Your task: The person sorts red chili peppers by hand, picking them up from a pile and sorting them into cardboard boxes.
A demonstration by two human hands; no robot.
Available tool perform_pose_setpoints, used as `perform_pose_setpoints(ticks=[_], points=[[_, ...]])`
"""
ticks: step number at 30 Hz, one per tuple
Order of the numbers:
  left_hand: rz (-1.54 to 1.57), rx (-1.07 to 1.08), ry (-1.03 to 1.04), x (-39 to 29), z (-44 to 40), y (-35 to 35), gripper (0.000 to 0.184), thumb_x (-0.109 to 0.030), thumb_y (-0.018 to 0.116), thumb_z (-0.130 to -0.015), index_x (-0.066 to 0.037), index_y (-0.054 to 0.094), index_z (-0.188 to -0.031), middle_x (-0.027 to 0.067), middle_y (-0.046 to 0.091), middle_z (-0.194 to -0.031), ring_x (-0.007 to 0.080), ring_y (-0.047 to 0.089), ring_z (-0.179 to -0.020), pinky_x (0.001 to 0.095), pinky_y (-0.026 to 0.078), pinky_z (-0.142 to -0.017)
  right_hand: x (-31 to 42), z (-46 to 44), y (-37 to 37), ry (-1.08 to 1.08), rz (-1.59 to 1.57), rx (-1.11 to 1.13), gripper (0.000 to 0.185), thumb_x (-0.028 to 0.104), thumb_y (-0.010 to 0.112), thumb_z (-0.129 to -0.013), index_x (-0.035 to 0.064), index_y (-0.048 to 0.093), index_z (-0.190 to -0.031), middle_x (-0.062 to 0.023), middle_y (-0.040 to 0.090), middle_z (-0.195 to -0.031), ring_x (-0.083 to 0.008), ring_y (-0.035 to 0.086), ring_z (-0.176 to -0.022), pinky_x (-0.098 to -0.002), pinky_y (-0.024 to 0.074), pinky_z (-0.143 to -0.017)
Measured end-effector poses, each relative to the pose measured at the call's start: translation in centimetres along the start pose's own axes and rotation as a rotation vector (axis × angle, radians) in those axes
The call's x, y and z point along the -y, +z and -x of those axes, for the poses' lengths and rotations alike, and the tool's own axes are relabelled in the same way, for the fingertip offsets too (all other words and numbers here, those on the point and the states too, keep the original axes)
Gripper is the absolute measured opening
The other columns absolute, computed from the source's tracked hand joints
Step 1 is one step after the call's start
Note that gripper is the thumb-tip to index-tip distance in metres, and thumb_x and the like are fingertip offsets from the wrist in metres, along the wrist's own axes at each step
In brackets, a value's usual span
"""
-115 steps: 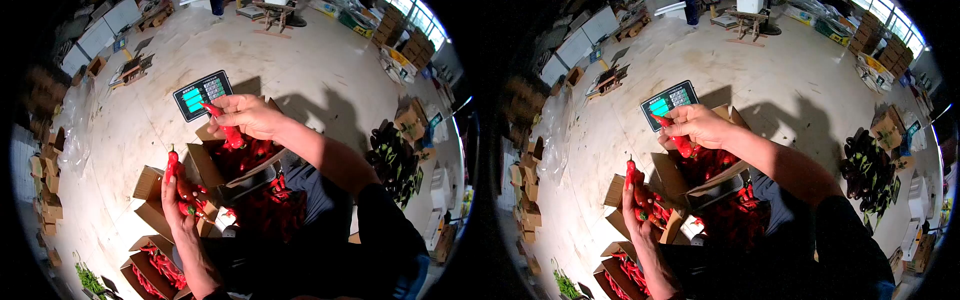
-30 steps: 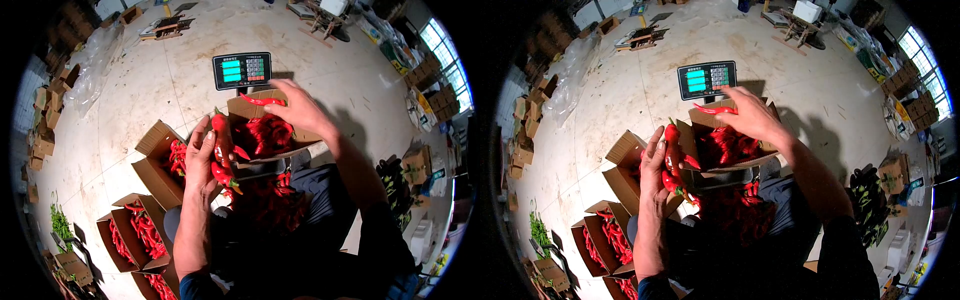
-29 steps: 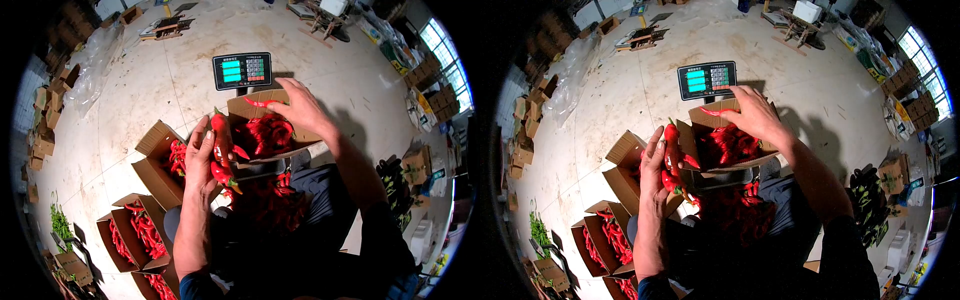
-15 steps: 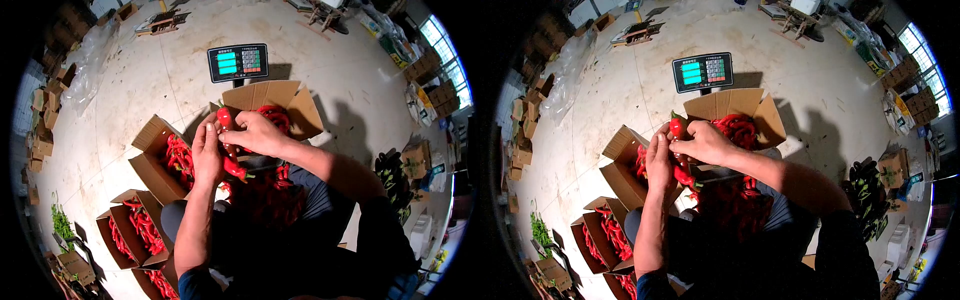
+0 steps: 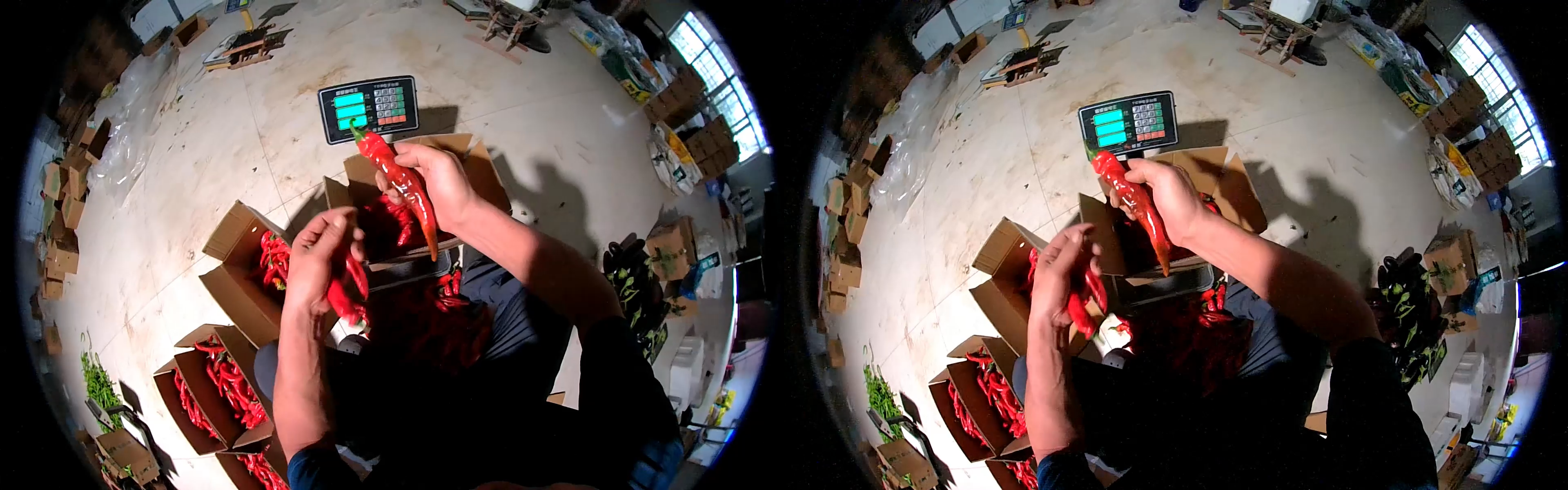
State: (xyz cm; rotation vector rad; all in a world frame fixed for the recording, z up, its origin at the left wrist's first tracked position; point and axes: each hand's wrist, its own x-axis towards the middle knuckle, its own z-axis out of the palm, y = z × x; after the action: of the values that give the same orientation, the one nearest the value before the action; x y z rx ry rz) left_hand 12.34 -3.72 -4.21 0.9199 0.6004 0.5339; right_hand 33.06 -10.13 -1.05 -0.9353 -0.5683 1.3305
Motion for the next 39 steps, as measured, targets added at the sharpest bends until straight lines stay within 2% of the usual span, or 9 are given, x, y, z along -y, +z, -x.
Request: perform_pose_setpoints(ticks=[4,9,13,17,20,24,27,30,39], points=[[-0.142,0.211,-0.068,0.2,1.3,1.7,0.038,-0.022,0.06,-0.097,0.002,0.06,-0.126,0.0121,0.068,-0.096,0.0124,0.06,-0.065,0.0228,0.048,-0.058,-0.1,-0.2,-0.2,0.016,-0.105,0.068,0.026,0.02,0.045,-0.094,0.0035,0.055,-0.111,-0.0128,0.064,-0.085,-0.0176,0.057,-0.068,-0.0306,0.0473,-0.063],[0.029,0.351,-0.24,2.0,1.4,3.4,0.04,-0.023,0.059,-0.097,0.006,0.057,-0.124,0.0116,0.07,-0.093,0.0123,0.061,-0.06,0.0233,0.05,-0.053,-0.4,-0.4,0.0,0.008,-0.078,0.086,0.031,0.021,0.043,-0.094,0.0021,0.054,-0.116,-0.0118,0.064,-0.087,-0.0172,0.057,-0.073,-0.03,0.047,-0.067],[0.172,0.288,-0.214,3.2,1.1,3.7,0.031,-0.023,0.058,-0.099,0.003,0.061,-0.114,0.01,0.069,-0.09,0.0119,0.061,-0.063,0.0231,0.049,-0.054,0.2,-0.2,-0.3,-0.056,0.017,0.083,0.032,0.016,0.044,-0.093,0.0011,0.055,-0.12,-0.0111,0.065,-0.095,-0.0167,0.059,-0.081,-0.0297,0.0482,-0.074],[-0.008,0.11,-0.085,4.2,0.4,2.9,0.022,-0.02,0.062,-0.097,0.001,0.062,-0.104,0.0084,0.068,-0.086,0.0125,0.06,-0.061,0.0237,0.049,-0.052,-0.4,-1.1,-1.8,-0.219,0.263,0.044,0.032,0.009,0.053,-0.092,0.0,0.057,-0.122,-0.008,0.066,-0.103,-0.0143,0.061,-0.093,-0.0313,0.0493,-0.086],[-0.241,-0.109,-0.006,3.3,0.4,3.2,0.018,-0.018,0.066,-0.094,0.0,0.063,-0.096,0.0067,0.064,-0.08,0.0129,0.057,-0.055,0.0257,0.047,-0.045,0.7,-0.1,0.3,-0.292,0.388,0.033,0.016,0.012,0.064,-0.091,0.0013,0.062,-0.103,-0.0034,0.065,-0.1,-0.0103,0.06,-0.092,-0.0264,0.0476,-0.081],[-0.399,-0.141,0.164,5.0,-0.6,2.1,0.019,-0.018,0.067,-0.094,0.0,0.061,-0.096,0.0068,0.064,-0.08,0.0121,0.056,-0.056,0.026,0.047,-0.047,-0.6,-0.5,-0.5,-0.2,0.62,-0.055,0.024,0.012,0.07,-0.091,-0.0007,0.061,-0.11,-0.008,0.068,-0.099,-0.0134,0.064,-0.093,-0.0278,0.0514,-0.084],[-0.052,0.005,0.011,4.4,-0.3,2.8,0.018,-0.017,0.065,-0.095,0.0,0.062,-0.1,0.0073,0.065,-0.082,0.0111,0.058,-0.061,0.024,0.048,-0.056,-0.4,-0.8,-1.0,-0.142,0.396,0.035,0.019,0.009,0.066,-0.092,-0.0005,0.061,-0.108,-0.0103,0.069,-0.098,-0.0172,0.066,-0.092,-0.0303,0.0537,-0.083],[0.006,0.064,-0.07,2.3,0.4,3.6,0.019,-0.016,0.062,-0.097,0.001,0.063,-0.105,0.008,0.068,-0.087,0.01,0.059,-0.066,0.0225,0.048,-0.063,0.2,-0.8,-1.1,-0.105,0.226,0.117,0.019,0.005,0.063,-0.094,-0.0019,0.059,-0.111,-0.0133,0.068,-0.1,-0.0208,0.068,-0.092,-0.0331,0.0551,-0.083],[-0.103,0.006,-0.051,3.4,0.1,3.0,0.015,-0.01,0.068,-0.092,0.001,0.07,-0.102,0.0033,0.067,-0.08,0.0081,0.058,-0.064,0.0219,0.046,-0.057,0.4,0.3,-0.5,-0.089,0.17,0.207,0.022,0.005,0.061,-0.094,-0.0036,0.055,-0.114,-0.0146,0.067,-0.101,-0.0235,0.068,-0.093,-0.0346,0.0552,-0.084]])
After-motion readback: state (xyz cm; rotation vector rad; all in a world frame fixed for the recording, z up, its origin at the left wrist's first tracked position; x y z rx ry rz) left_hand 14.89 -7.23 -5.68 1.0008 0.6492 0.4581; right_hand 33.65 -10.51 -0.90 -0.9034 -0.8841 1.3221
